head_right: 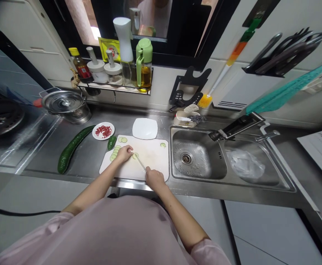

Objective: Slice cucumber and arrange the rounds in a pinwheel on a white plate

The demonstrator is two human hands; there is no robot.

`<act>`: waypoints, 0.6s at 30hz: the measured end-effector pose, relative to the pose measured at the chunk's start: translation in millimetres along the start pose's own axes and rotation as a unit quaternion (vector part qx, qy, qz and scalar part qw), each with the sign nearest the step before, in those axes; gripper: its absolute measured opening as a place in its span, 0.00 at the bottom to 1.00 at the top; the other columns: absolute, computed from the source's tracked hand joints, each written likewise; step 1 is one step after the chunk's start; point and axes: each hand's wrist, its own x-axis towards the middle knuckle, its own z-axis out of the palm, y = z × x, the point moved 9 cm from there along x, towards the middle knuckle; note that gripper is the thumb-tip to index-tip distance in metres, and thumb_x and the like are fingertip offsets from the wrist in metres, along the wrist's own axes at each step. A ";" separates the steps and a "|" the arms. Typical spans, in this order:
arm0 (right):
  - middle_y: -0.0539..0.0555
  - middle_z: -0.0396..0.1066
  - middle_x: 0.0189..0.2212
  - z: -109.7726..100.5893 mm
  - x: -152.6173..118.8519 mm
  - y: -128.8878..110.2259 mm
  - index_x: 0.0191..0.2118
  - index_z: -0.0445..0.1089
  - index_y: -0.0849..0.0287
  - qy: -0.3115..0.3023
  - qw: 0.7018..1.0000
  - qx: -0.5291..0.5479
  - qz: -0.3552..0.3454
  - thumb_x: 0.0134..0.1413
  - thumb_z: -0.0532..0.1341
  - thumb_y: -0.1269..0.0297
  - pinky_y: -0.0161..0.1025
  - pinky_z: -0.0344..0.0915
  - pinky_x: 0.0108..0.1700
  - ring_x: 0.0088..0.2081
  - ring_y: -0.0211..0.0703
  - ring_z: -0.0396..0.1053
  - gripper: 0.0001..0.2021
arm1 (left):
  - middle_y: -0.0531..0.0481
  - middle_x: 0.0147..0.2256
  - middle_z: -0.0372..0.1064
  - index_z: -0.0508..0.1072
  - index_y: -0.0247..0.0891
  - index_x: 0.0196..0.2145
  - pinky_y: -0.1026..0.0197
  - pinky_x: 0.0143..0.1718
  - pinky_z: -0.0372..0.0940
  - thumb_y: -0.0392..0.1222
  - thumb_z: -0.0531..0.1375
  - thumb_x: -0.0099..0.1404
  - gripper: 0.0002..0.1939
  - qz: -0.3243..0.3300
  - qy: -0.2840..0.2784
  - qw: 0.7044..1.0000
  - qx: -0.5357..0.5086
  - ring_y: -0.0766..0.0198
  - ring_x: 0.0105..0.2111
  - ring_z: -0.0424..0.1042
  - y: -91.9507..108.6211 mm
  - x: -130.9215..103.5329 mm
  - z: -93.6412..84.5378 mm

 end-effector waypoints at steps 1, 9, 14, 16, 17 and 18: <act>0.63 0.74 0.39 -0.5 -0.7 0.1 0.49 0.61 0.59 -0.006 1.000 -0.001 -0.001 0.64 0.45 0.68 0.40 0.60 0.40 0.42 0.50 0.72 0.13 | 0.53 0.31 0.72 0.74 0.39 0.37 0.65 0.31 0.57 0.35 0.62 0.54 0.11 0.000 -0.001 1.000 0.000 0.65 0.30 0.68 -0.5 0.3 0.5; 0.64 0.74 0.40 1.3 -0.4 -2.7 0.51 0.60 0.61 -0.032 0.999 -0.009 -0.009 0.61 0.47 0.72 0.40 0.61 0.39 0.43 0.52 0.72 0.14 | 0.53 0.31 0.72 0.73 0.39 0.38 0.66 0.30 0.57 0.36 0.62 0.55 0.11 0.009 -0.004 1.000 0.003 0.67 0.29 0.67 -2.8 2.2 2.8; 0.65 0.73 0.41 2.8 4.7 -3.6 0.51 0.60 0.61 -0.048 0.999 0.002 -0.015 0.61 0.48 0.71 0.40 0.61 0.39 0.44 0.52 0.72 0.14 | 0.53 0.31 0.72 0.73 0.39 0.38 0.66 0.31 0.57 0.35 0.62 0.55 0.11 0.008 -0.005 1.000 0.016 0.66 0.29 0.67 -3.3 4.4 3.1; 0.65 0.73 0.41 2.5 6.7 -3.6 0.50 0.60 0.61 -0.051 0.999 0.003 -0.014 0.61 0.48 0.71 0.40 0.61 0.39 0.44 0.52 0.72 0.13 | 0.53 0.31 0.72 0.74 0.39 0.38 0.66 0.31 0.57 0.36 0.62 0.55 0.11 0.005 -0.007 1.000 0.019 0.66 0.30 0.67 -4.0 5.2 3.6; 0.65 0.73 0.41 2.3 7.7 -3.6 0.50 0.60 0.61 -0.051 0.999 0.003 -0.013 0.61 0.49 0.71 0.40 0.61 0.39 0.44 0.52 0.72 0.13 | 0.53 0.31 0.72 0.74 0.39 0.38 0.66 0.31 0.57 0.36 0.62 0.55 0.11 0.003 -0.007 1.000 0.019 0.66 0.30 0.67 -4.5 5.4 3.8; 0.65 0.73 0.41 2.1 8.6 -3.9 0.50 0.60 0.61 -0.051 0.999 0.003 -0.013 0.61 0.49 0.72 0.41 0.61 0.39 0.44 0.52 0.72 0.13 | 0.53 0.31 0.72 0.74 0.39 0.38 0.66 0.31 0.57 0.36 0.62 0.55 0.11 0.001 -0.007 1.000 0.020 0.66 0.30 0.67 -5.1 5.6 4.0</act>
